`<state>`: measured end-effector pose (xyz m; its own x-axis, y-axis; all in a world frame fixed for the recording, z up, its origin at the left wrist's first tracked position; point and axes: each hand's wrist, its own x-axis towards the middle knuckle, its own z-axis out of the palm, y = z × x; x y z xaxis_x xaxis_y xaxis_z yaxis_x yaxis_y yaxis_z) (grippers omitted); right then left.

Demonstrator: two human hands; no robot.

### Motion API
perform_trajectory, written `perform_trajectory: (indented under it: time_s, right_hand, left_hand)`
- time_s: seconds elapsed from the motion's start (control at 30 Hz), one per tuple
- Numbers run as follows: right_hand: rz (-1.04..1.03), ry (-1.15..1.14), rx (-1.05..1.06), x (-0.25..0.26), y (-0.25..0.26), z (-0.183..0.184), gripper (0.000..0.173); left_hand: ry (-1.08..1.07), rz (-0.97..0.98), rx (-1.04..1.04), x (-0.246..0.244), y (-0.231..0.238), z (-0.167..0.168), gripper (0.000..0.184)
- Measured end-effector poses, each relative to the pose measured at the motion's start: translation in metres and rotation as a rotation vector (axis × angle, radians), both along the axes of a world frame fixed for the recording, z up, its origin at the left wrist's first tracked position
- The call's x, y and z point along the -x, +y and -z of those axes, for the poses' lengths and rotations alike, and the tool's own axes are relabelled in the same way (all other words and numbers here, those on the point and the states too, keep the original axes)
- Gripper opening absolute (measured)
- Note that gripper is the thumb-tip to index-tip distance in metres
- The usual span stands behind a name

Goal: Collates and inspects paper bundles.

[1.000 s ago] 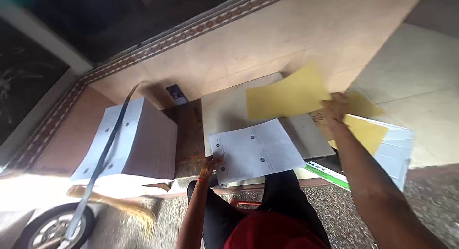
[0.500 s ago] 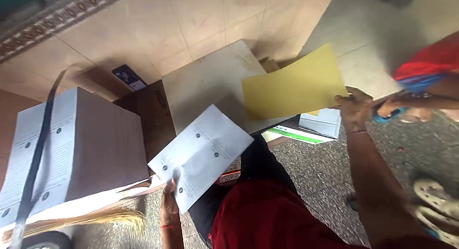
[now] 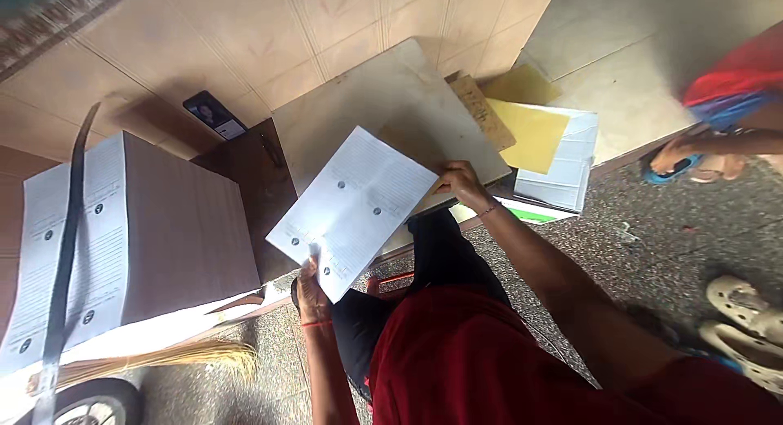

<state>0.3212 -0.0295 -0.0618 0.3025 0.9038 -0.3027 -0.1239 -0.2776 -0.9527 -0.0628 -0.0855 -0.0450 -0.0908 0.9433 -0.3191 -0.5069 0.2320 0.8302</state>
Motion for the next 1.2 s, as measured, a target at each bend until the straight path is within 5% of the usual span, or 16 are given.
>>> perform_trajectory:
  time_s: [0.1,0.27,0.4,0.63,0.8,0.93,1.07,1.2]
  right_hand:
    - [0.087,0.152,0.095,0.006,0.005,0.005,0.031]
    - [0.077,0.289,0.235,-0.002,0.014,-0.007,0.066]
    - [0.001,0.078,0.149,0.007,0.010,0.002,0.026]
    - [-0.067,-0.119,0.137,0.023,-0.014,-0.008,0.026]
    - [-0.155,-0.100,0.179,0.018,-0.007,-0.014,0.020]
    - [-0.319,-0.114,0.157,0.004,0.017,-0.020,0.015]
    - [-0.390,-0.082,0.157,-0.003,0.065,-0.014,0.022]
    - [-0.358,-0.054,0.187,0.006,0.087,-0.027,0.031]
  left_hand:
    - [0.022,0.020,0.060,-0.018,0.025,0.021,0.022]
    - [0.118,0.053,0.174,-0.019,0.049,0.029,0.015]
    - [0.338,0.046,0.195,-0.016,0.047,0.016,0.011]
    - [0.797,-0.028,0.300,-0.020,-0.004,0.012,0.026]
    - [0.558,-0.070,0.171,-0.022,-0.021,0.012,0.017]
    - [0.597,-0.015,0.114,-0.016,-0.002,0.002,0.018]
    - [0.664,0.046,0.077,-0.013,0.035,0.013,0.034]
    - [0.665,0.082,0.001,-0.019,0.064,0.018,0.084]
